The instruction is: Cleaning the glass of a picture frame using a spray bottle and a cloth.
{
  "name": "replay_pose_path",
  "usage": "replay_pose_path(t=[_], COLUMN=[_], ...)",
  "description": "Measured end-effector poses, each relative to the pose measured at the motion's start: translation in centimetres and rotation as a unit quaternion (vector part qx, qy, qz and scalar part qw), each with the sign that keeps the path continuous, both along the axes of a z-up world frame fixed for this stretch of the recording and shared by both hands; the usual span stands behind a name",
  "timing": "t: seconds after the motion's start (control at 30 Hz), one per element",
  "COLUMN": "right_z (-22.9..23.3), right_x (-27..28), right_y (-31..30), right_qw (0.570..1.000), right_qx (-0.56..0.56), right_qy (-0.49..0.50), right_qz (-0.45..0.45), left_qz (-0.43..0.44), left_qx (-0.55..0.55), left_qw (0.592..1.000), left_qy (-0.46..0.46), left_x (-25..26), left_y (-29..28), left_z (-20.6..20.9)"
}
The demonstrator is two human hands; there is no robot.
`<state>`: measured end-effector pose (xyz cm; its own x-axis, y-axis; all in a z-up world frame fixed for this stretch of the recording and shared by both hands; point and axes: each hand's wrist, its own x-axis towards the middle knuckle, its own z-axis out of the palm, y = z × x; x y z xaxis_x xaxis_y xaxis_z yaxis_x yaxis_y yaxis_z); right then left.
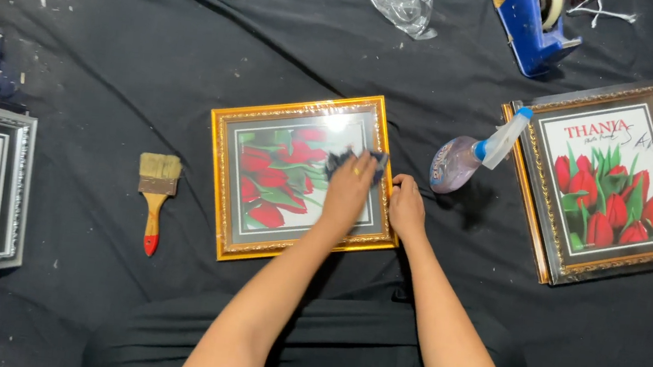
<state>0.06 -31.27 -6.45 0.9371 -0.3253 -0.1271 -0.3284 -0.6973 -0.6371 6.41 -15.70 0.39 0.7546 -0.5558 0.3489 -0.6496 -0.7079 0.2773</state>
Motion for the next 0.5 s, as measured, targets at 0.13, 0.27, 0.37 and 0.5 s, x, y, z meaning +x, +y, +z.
replay_pose_path(t=[0.13, 0.27, 0.37, 0.5], right_z=[-0.1, -1.0, 2.7, 8.4], right_x=[-0.2, -1.4, -2.8, -3.0], right_y=[-0.2, -0.4, 2.0, 7.3], right_qw=[0.999, 0.995, 0.989, 0.942], right_qx=[0.025, 0.061, -0.04, -0.177], right_qy=[-0.04, -0.072, -0.14, -0.238], right_qz=[0.004, -0.01, -0.014, 0.158], left_qz=[-0.028, -0.056, -0.038, 0.064], left_qx=[-0.003, 0.044, 0.048, 0.081], left_qw=[1.0, 0.995, 0.987, 0.979], left_qy=[-0.01, 0.066, 0.147, 0.175], left_x=[-5.9, -9.8, -9.9, -8.5], left_y=[0.6, 2.8, 6.4, 15.0], left_z=[-1.3, -0.8, 2.8, 4.9])
